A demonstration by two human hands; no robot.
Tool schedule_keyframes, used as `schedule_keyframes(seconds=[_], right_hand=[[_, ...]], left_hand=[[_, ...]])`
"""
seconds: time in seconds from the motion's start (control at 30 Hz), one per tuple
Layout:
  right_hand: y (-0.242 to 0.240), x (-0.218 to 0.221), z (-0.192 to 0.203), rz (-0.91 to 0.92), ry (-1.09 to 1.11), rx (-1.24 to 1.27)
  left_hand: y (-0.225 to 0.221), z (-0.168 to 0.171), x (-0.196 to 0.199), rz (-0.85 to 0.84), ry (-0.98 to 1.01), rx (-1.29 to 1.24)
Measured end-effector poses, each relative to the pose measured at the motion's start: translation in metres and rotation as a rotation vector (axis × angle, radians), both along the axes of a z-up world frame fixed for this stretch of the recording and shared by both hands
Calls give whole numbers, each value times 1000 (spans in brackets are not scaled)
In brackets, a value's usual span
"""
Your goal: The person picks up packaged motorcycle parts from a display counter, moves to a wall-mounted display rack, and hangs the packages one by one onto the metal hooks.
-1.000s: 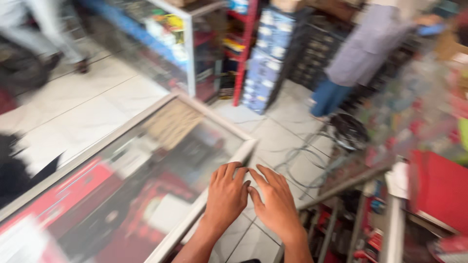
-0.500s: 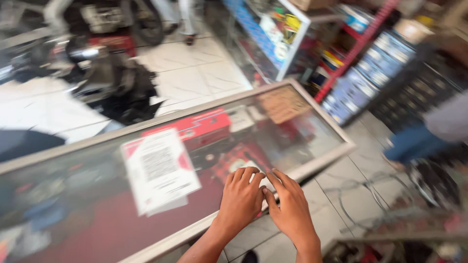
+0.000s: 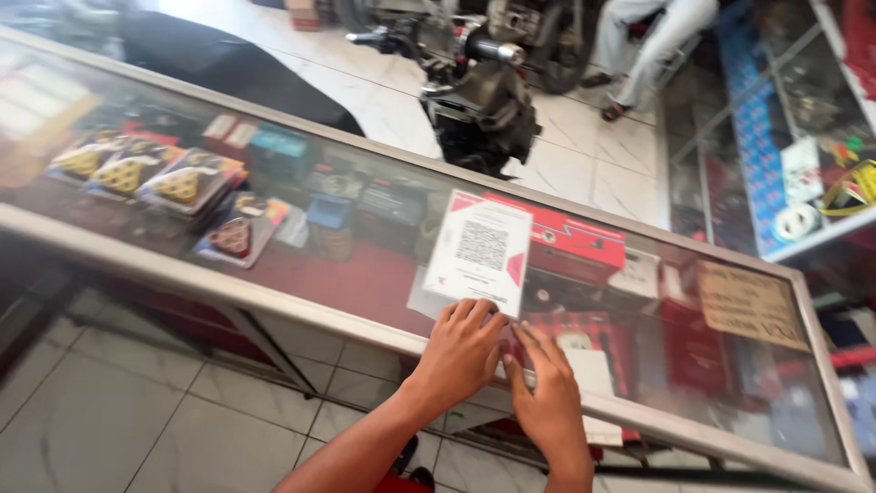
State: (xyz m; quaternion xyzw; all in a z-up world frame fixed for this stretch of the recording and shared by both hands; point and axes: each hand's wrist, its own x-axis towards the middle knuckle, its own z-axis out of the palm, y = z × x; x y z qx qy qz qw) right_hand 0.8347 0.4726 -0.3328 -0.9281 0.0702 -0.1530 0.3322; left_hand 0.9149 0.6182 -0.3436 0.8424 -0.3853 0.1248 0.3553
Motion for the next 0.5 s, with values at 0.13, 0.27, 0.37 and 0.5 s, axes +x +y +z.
schedule_keyframes(seconds=[0.13, 0.27, 0.37, 0.5], right_hand=[[10, 9, -7, 56, -7, 7], [33, 17, -4, 111, 4, 29], [60, 23, -2, 196, 5, 60], [104, 33, 0, 320, -32, 33]], left_hand=[[28, -5, -10, 73, 42, 22], [61, -7, -22, 146, 101, 63], [86, -6, -28, 237, 49, 37], [126, -5, -33, 318, 41, 5]])
